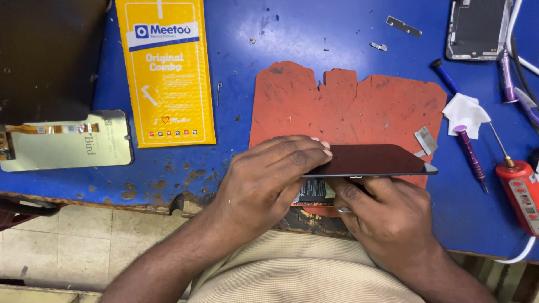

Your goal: The person repairs a smartphone at a workbench, holding the display assembly above the open phone body and using a screwdriver and tweezers to work on internal components, at one point lifting the phone to view it before continuing work on the internals.

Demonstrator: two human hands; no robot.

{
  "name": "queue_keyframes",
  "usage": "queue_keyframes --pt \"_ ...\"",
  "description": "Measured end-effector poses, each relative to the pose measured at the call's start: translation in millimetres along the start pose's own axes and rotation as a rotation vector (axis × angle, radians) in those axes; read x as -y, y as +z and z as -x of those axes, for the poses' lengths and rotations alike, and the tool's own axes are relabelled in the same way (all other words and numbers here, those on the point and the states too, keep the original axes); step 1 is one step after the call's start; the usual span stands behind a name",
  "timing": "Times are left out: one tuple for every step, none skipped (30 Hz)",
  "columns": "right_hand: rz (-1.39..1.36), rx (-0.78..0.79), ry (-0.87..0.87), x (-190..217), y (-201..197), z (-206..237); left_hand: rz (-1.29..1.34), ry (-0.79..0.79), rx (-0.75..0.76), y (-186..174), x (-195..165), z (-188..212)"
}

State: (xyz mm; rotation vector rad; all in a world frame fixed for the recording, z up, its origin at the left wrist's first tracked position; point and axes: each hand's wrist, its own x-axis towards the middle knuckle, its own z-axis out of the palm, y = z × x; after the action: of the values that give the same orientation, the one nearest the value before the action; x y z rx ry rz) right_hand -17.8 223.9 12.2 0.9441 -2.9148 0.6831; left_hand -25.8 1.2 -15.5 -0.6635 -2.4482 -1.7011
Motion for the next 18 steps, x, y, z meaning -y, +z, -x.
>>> queue_keyframes --pt "0.005 -0.005 -0.006 -0.1 -0.2 0.1 0.0 0.001 -0.001 0.0 -0.5 0.1" --pt "0.002 0.003 -0.004 -0.3 -0.3 0.1 0.001 0.001 -0.003 0.0 -0.9 0.1" --pt "-0.001 0.011 -0.002 -0.6 -0.4 0.1 -0.001 0.003 -0.002 -0.1 -1.1 0.0" --pt "-0.003 0.019 -0.001 -0.7 -0.5 -0.1 -0.002 0.005 0.0 -0.3 -1.3 0.0" --pt "0.005 0.018 -0.008 -1.1 -0.4 -0.3 -0.004 0.008 0.002 0.2 -1.1 -0.5" --pt "0.014 0.017 -0.015 -1.0 -0.4 -0.7 0.0 0.004 0.001 0.3 -1.3 -0.6" --pt "0.022 0.016 -0.023 -0.9 -0.2 -1.1 0.004 0.0 0.0 0.5 -1.5 -0.6" --pt "0.032 0.017 -0.031 -0.7 -0.5 -1.5 0.007 -0.005 -0.001 0.7 -1.7 -0.6" --pt "0.042 0.018 -0.039 -0.5 -1.2 -1.7 0.004 -0.006 0.001 0.5 -1.7 -0.6" --pt "0.052 0.018 -0.048 -0.3 -1.8 -2.2 0.001 -0.008 0.002 0.2 -1.7 -0.5" --pt "0.069 0.021 -0.06 -0.4 -1.7 -2.8 -0.002 -0.009 0.004 0.2 -1.1 -0.4" --pt "0.086 0.025 -0.072 -0.4 -2.2 -3.3 0.0 -0.007 0.005 0.3 -0.8 -0.5" --pt "0.102 0.03 -0.084 -0.5 -2.5 -3.7 0.002 -0.006 0.005 0.3 -0.6 -0.6" --pt "0.11 0.027 -0.101 -0.6 -2.8 -4.0 0.003 -0.004 0.005 0.2 -0.5 -0.5" --pt "0.119 0.025 -0.118 -0.9 -3.1 -4.4 0.001 -0.005 0.004 0.0 -0.6 -0.4" --pt "0.126 0.023 -0.134 -1.1 -3.2 -4.4 0.0 -0.006 0.003 0.4 -0.7 -0.3" --pt "0.148 0.023 -0.142 -1.1 -3.1 -4.5 -0.001 -0.007 0.003 0.8 -0.8 -0.2" --pt "0.17 0.023 -0.15 -1.1 -2.8 -4.5 0.002 -0.009 0.003 1.3 -0.9 -0.1"
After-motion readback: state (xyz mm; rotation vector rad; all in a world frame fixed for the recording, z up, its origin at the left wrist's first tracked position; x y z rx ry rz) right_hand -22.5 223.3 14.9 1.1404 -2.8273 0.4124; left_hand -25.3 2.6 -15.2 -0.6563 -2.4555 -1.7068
